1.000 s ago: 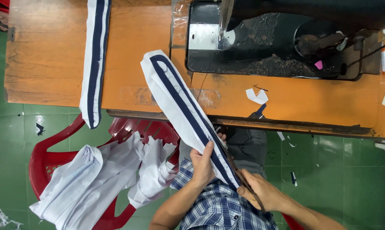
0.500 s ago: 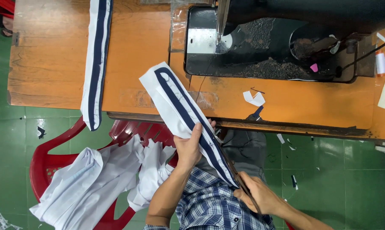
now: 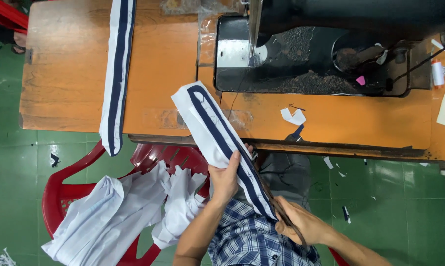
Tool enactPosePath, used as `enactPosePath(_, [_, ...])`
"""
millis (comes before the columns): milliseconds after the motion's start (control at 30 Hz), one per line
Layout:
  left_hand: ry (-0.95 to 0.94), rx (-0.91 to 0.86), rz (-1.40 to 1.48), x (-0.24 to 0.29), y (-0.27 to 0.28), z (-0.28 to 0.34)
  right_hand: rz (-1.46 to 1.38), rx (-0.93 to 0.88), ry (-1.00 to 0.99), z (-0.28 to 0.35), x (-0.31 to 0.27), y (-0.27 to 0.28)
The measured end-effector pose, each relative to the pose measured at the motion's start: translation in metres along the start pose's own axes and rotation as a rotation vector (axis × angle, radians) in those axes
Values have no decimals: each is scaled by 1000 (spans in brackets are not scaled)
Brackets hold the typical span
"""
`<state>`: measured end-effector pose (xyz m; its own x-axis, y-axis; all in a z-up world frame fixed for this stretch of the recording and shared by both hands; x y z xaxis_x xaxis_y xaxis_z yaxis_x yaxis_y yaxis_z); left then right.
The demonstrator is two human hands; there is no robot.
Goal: Trimming and sewing blue and white fabric straps using a sewing machine and scissors.
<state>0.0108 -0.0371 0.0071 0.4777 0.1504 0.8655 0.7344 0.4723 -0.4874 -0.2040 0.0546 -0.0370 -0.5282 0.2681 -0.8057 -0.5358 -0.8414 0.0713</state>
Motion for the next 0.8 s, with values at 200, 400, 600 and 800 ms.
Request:
enactPosePath(200, [-140, -121, -86, 8, -1, 3, 29, 45, 40, -5, -62, 14])
enactPosePath(400, [-77, -312, 213, 21, -2, -17, -83, 55, 96, -4, -66, 10])
enactPosePath(600, [-100, -4, 114, 37, -15, -33, -2, 117, 158, -8, -48, 5])
enactPosePath(800, [-140, 9, 102, 46, -27, -32, 64, 82, 99, -8, -42, 5])
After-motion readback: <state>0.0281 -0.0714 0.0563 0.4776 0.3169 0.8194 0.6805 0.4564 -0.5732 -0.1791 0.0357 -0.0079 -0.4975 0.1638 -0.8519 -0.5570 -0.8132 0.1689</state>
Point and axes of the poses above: each hand's wrist, its own z-axis away from the middle knuckle, its own y-axis out of the back of the hand, x = y × z, the point moved 5 cm from there along -z, towards the middle knuckle, and after that the axes turned 15 degrees about -y, right-handed, at the moved point
